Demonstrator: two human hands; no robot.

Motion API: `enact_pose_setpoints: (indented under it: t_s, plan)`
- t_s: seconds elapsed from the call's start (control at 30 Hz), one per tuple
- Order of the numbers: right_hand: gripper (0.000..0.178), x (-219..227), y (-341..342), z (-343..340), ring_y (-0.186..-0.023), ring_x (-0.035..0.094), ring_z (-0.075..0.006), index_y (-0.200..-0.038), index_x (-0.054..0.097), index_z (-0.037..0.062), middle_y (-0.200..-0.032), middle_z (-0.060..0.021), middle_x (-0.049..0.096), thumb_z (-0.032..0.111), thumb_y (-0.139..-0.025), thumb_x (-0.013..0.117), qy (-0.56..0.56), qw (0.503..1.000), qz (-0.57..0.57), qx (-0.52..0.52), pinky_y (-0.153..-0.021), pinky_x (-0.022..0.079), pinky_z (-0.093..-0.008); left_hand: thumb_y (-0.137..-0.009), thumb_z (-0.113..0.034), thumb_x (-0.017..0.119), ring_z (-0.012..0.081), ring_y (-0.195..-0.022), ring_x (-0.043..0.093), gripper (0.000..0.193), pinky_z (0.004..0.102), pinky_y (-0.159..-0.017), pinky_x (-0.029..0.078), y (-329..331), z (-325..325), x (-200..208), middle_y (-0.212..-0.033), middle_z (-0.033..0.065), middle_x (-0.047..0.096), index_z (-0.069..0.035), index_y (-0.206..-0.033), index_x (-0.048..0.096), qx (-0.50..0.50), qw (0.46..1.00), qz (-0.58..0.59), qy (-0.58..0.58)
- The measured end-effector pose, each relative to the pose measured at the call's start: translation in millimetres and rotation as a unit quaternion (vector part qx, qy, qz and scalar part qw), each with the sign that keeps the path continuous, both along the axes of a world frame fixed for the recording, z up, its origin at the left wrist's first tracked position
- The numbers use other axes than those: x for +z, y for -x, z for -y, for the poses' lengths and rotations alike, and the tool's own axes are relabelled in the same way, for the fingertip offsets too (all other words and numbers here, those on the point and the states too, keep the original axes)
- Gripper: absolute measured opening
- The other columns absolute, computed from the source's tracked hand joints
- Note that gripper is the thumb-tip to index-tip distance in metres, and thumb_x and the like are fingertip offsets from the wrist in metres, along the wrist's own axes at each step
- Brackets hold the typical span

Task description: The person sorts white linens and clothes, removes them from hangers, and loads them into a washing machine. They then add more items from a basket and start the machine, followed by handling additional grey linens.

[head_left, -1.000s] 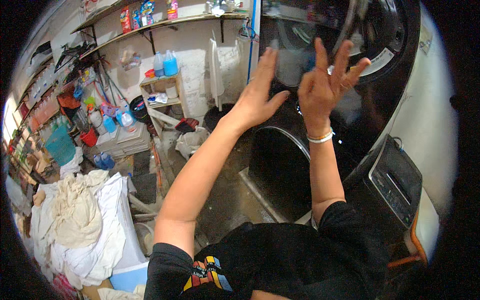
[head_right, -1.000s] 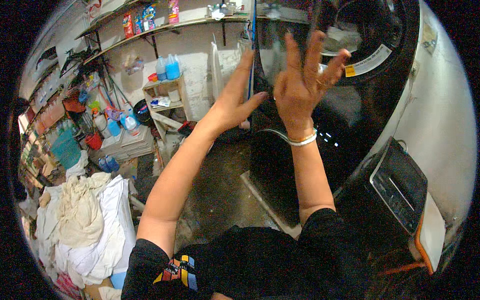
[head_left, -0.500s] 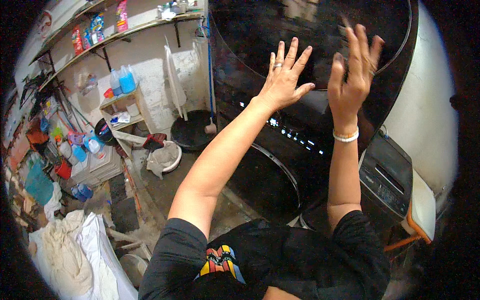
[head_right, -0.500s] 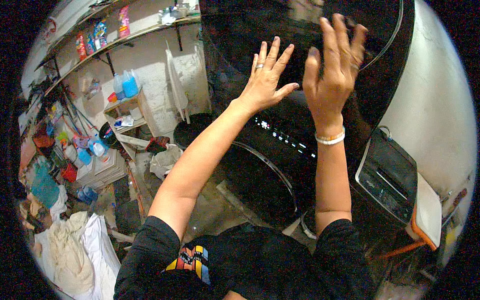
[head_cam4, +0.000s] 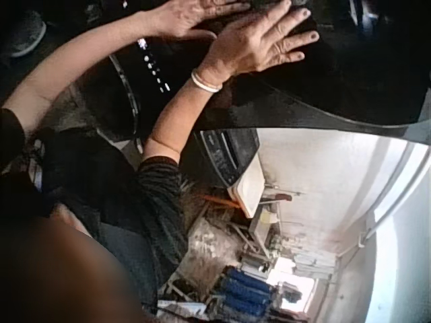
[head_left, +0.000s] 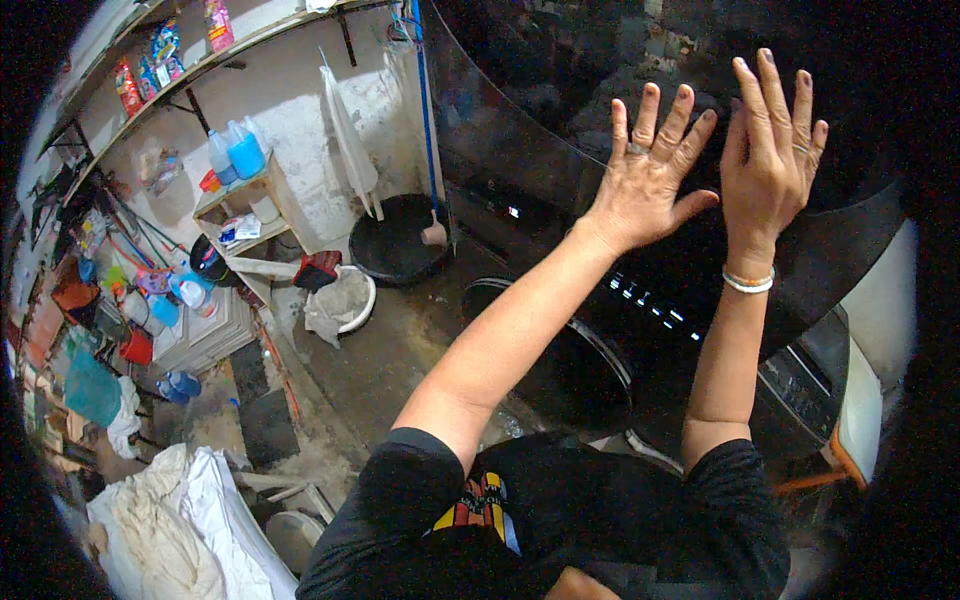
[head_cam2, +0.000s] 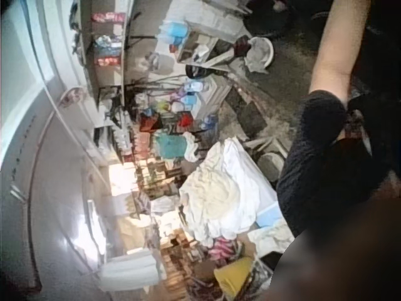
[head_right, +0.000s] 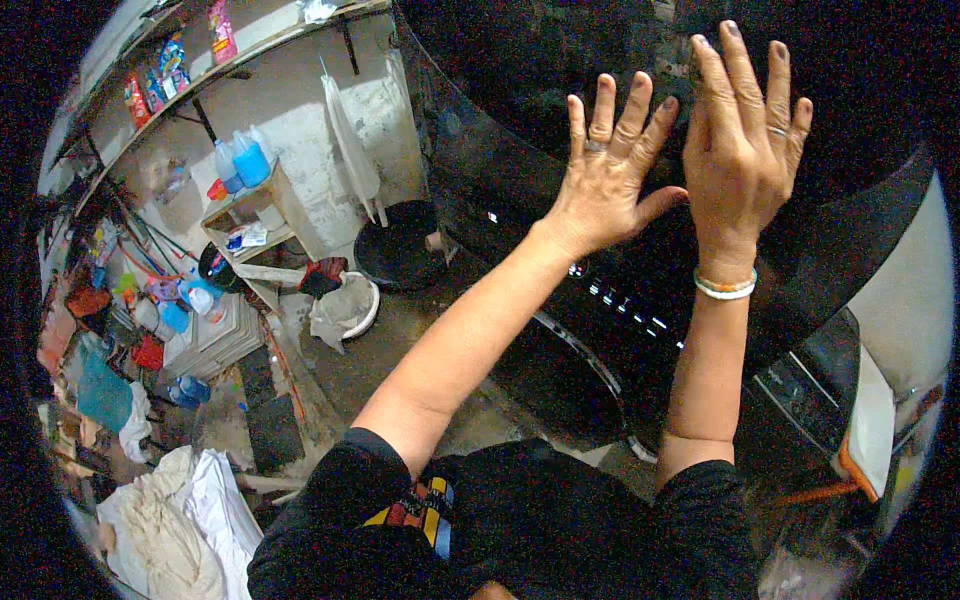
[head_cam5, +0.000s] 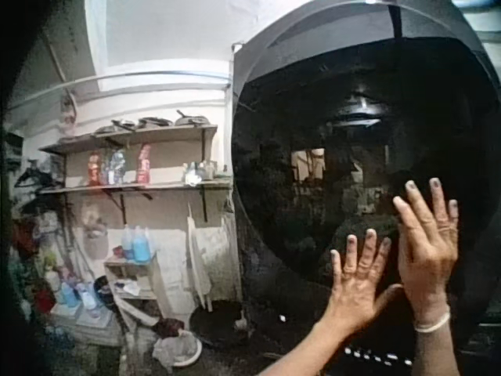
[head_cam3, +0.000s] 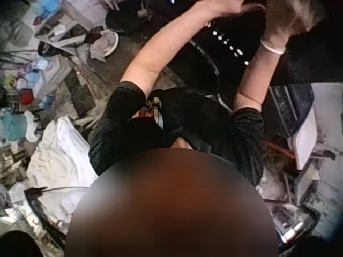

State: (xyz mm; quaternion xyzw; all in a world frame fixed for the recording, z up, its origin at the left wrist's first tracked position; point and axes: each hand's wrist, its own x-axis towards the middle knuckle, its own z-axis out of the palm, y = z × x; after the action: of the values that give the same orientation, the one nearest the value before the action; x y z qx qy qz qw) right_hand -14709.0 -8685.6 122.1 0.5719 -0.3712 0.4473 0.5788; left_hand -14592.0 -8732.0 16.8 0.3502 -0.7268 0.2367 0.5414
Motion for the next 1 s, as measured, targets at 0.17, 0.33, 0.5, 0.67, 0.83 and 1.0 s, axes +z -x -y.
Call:
enact_pose_setpoints:
  t_s: [0.17, 0.33, 0.5, 0.67, 0.83, 1.0]
  plan:
    - [0.037, 3, 4, -1, -0.143, 0.048, -0.0170, -0.132, 0.069, 0.0344, -0.145, 0.0129, 0.060, 0.025, -0.096, 0.068, -0.009, 1.000, 0.002, 0.013, -0.124, 0.021, -0.0399, -0.088, -0.046, 0.071, 0.0415, -0.157, -0.004, 0.098, 0.0635, -0.122, -0.004, -2, -13, -29, -0.172, 0.0137, 0.000, -0.015, -0.165, 0.018, -0.061, 0.995, 0.015, -0.076]
    - [0.041, 5, 15, 3, -0.146, 0.043, -0.0188, -0.137, 0.066, 0.0334, -0.147, 0.0096, 0.058, 0.025, -0.097, 0.069, -0.014, 1.000, -0.014, 0.022, -0.124, 0.021, -0.0399, -0.084, -0.028, 0.076, 0.0435, -0.156, 0.012, 0.095, 0.0622, -0.123, 0.012, -43, -20, -94, -0.169, 0.0196, 0.015, -0.009, -0.162, 0.025, -0.083, 0.991, 0.009, -0.105]
    - [0.051, -40, -3, -3, -0.155, 0.025, -0.0306, -0.145, 0.059, 0.0318, -0.162, -0.0005, 0.041, 0.029, -0.095, 0.069, -0.039, 0.995, 0.006, 0.089, -0.126, 0.006, -0.0471, -0.086, -0.021, 0.071, 0.0502, -0.152, 0.017, 0.089, 0.0580, -0.121, 0.020, -105, -37, -189, -0.166, 0.0241, 0.021, -0.006, -0.161, 0.024, -0.011, 0.918, -0.169, -0.360]
    - [0.065, -125, -24, -23, -0.158, 0.007, -0.0406, -0.152, 0.050, 0.0271, -0.171, -0.0143, 0.016, 0.031, -0.091, 0.073, -0.194, 0.977, 0.067, 0.050, -0.121, 0.019, -0.0576, -0.083, -0.013, 0.076, 0.0356, -0.115, 0.055, 0.102, 0.0466, -0.106, 0.039, -146, -27, -212, -0.123, 0.0163, 0.060, -0.003, -0.163, 0.013, -0.019, 0.921, -0.181, -0.345]
    - [0.060, -165, -26, -50, -0.155, 0.016, -0.0428, -0.148, 0.055, 0.0196, -0.168, -0.0209, 0.021, 0.020, -0.091, 0.073, -0.338, 0.924, 0.120, 0.132, -0.122, 0.023, -0.0542, -0.086, -0.017, 0.075, 0.0357, -0.104, 0.060, 0.104, 0.0468, -0.095, 0.049, -163, -1, -185, -0.107, 0.0113, 0.066, -0.005, -0.163, 0.007, -0.027, 0.907, -0.134, -0.398]
    - [0.049, -188, -27, -87, -0.150, 0.031, -0.0415, -0.139, 0.061, 0.0111, -0.163, -0.0231, 0.031, 0.011, -0.091, 0.071, -0.444, 0.855, 0.175, 0.202, -0.121, 0.028, -0.0472, -0.089, -0.022, 0.072, 0.0357, -0.107, 0.062, 0.105, 0.0487, -0.094, 0.050, -161, 3, -179, -0.109, 0.0107, 0.067, -0.006, -0.163, 0.000, -0.009, 0.902, -0.117, -0.415]
